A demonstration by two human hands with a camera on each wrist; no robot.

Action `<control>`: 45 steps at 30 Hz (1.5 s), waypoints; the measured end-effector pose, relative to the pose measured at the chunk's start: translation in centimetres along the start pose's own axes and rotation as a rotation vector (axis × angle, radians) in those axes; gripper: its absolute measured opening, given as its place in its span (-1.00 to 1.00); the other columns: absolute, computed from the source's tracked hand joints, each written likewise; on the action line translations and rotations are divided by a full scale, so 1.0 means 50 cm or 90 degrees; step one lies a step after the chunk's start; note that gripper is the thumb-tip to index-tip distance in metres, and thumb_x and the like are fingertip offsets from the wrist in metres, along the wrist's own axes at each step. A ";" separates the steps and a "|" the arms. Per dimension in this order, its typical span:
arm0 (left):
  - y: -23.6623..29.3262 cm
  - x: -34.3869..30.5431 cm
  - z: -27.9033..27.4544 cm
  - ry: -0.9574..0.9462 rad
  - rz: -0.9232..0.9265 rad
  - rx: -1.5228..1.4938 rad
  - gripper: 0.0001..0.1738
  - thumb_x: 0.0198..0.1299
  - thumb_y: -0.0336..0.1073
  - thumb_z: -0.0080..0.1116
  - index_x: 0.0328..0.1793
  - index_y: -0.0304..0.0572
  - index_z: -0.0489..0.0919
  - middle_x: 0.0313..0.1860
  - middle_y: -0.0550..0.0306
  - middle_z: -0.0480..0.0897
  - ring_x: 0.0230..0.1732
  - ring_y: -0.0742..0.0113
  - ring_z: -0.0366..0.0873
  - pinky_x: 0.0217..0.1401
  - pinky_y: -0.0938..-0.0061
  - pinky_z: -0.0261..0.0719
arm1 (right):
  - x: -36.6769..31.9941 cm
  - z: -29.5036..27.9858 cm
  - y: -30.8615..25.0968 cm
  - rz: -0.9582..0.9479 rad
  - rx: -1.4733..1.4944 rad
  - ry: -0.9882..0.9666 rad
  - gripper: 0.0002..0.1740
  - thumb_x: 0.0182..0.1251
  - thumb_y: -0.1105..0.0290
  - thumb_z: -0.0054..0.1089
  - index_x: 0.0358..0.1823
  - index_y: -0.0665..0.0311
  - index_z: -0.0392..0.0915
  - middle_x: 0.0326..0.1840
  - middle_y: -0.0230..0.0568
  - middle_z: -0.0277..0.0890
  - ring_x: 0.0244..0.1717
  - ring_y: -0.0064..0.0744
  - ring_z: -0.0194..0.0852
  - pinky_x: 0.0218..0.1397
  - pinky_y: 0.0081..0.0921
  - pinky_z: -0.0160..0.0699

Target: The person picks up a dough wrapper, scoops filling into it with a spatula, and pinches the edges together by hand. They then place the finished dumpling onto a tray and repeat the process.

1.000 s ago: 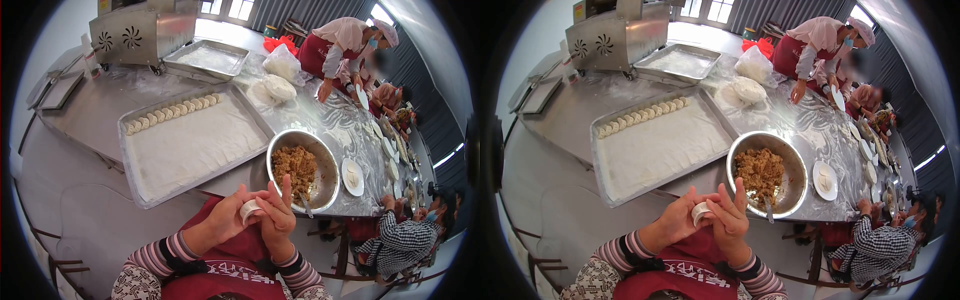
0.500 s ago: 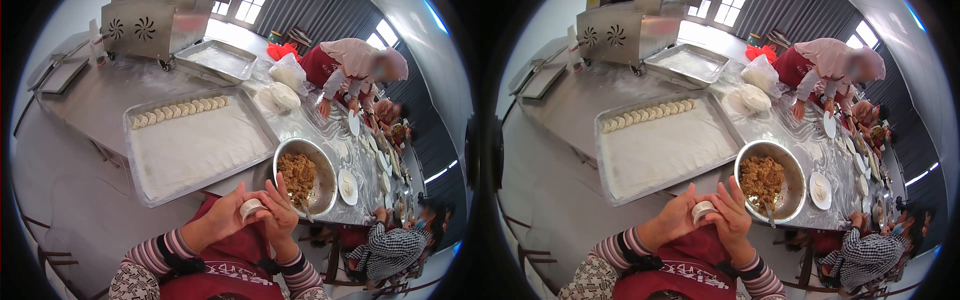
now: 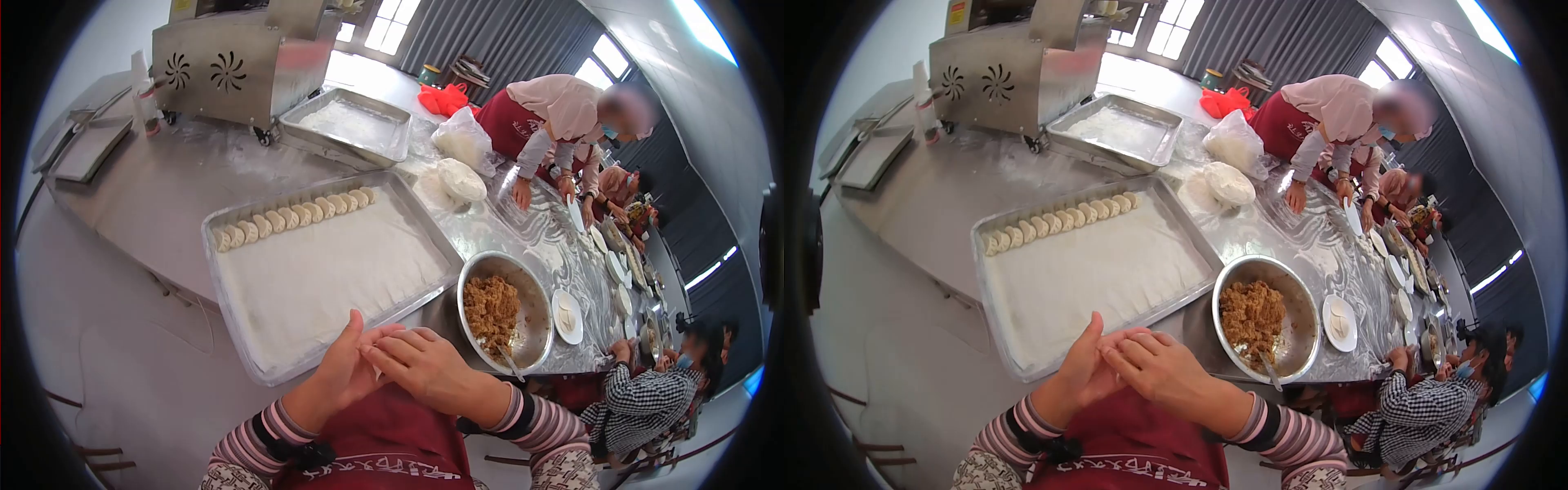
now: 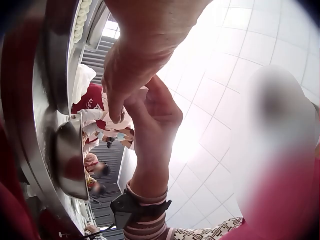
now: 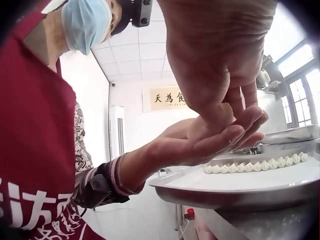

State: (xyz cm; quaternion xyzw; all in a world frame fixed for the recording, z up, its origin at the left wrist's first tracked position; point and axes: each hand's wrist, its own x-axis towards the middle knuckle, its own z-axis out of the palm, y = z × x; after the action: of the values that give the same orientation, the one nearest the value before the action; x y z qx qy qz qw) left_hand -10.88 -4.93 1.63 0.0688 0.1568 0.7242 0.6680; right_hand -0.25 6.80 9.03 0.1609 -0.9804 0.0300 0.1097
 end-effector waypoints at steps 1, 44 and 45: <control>0.011 -0.003 0.004 -0.003 0.004 -0.005 -0.12 0.36 0.37 -0.53 0.33 -0.33 0.29 0.22 0.04 0.47 0.23 0.24 0.44 0.32 0.28 0.37 | 0.015 -0.003 0.010 0.003 -0.004 0.004 -0.45 0.07 0.34 0.22 0.17 0.28 0.44 -0.02 -0.14 0.51 0.08 -0.20 0.47 0.15 -0.28 0.43; 0.054 -0.049 -0.107 0.251 0.214 0.128 -0.64 0.34 -0.32 0.08 0.20 -0.30 0.39 0.09 0.00 0.56 0.08 0.29 0.55 0.22 0.38 0.49 | 0.367 0.273 0.641 0.630 0.046 0.083 -0.73 0.05 0.21 0.32 -0.32 0.27 0.69 -0.22 0.00 0.63 -0.12 0.00 0.60 -0.07 -0.21 0.58; 0.053 -0.048 -0.108 0.252 0.215 0.129 -0.64 0.34 -0.32 0.08 0.20 -0.30 0.39 0.09 0.00 0.56 0.08 0.29 0.55 0.22 0.38 0.49 | 0.370 0.261 0.636 0.595 0.122 0.032 -0.69 0.08 0.24 0.33 -0.23 0.30 0.66 -0.13 -0.01 0.62 -0.09 -0.01 0.60 -0.03 -0.21 0.58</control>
State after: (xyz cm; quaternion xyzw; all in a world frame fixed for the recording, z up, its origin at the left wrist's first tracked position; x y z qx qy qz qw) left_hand -14.83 -8.19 -2.35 0.0177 0.3418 0.8055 0.4839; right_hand -30.27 29.93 -0.29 -0.2888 -0.9375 0.1704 0.0930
